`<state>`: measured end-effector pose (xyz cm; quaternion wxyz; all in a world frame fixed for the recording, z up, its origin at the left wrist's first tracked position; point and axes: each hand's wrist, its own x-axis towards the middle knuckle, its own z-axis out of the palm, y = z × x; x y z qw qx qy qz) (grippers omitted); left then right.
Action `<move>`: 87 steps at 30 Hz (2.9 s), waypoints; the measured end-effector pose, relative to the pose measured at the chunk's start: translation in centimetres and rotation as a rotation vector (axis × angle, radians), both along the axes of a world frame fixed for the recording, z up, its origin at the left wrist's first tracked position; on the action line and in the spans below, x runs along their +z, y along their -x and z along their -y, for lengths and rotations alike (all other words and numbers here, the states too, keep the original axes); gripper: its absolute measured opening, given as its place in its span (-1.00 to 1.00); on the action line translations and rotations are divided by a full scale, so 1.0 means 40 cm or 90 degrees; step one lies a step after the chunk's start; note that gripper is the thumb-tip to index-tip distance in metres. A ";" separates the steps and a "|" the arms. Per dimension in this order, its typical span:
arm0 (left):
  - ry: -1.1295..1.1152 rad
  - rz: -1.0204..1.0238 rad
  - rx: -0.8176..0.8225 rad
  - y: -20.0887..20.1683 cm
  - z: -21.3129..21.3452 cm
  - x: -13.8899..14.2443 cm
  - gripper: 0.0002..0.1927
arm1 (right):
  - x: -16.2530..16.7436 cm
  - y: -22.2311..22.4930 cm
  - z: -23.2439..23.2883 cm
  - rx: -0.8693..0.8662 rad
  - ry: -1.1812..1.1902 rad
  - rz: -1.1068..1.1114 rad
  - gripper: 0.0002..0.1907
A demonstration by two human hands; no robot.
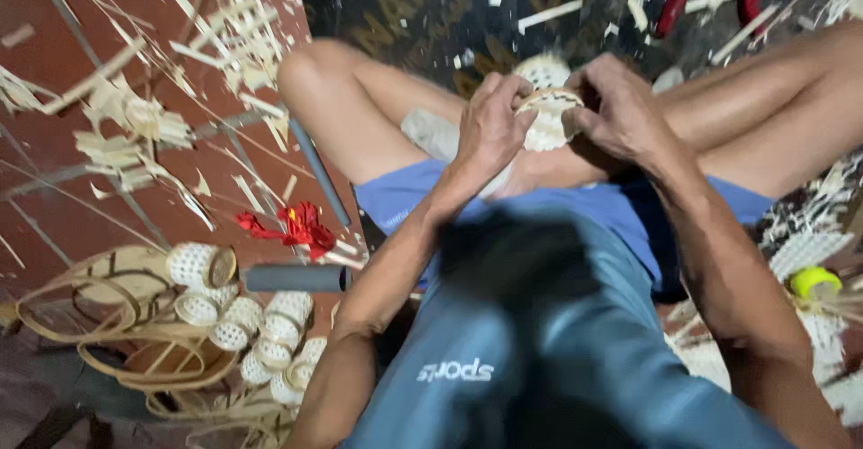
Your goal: The person sits on the floor and uses shears to trim excess bamboo strips from the edge of a round woven bamboo disc, rotating it as they cut. They then set the disc down, pick up a bamboo rim, and press and fit the woven disc into the rim with both hands.
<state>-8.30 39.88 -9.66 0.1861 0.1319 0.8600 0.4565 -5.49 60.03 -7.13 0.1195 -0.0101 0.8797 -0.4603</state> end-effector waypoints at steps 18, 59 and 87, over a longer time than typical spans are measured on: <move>0.076 -0.025 -0.190 0.044 -0.010 -0.035 -0.63 | -0.013 0.003 -0.020 0.033 -0.044 0.135 -0.65; -0.040 -0.062 -0.201 0.015 -0.044 -0.036 -0.63 | 0.020 -0.050 -0.051 0.122 -0.203 -0.074 -0.62; -0.005 -0.032 -0.214 0.049 -0.176 -0.002 -0.64 | 0.016 -0.064 -0.145 0.075 -0.185 -0.026 -0.70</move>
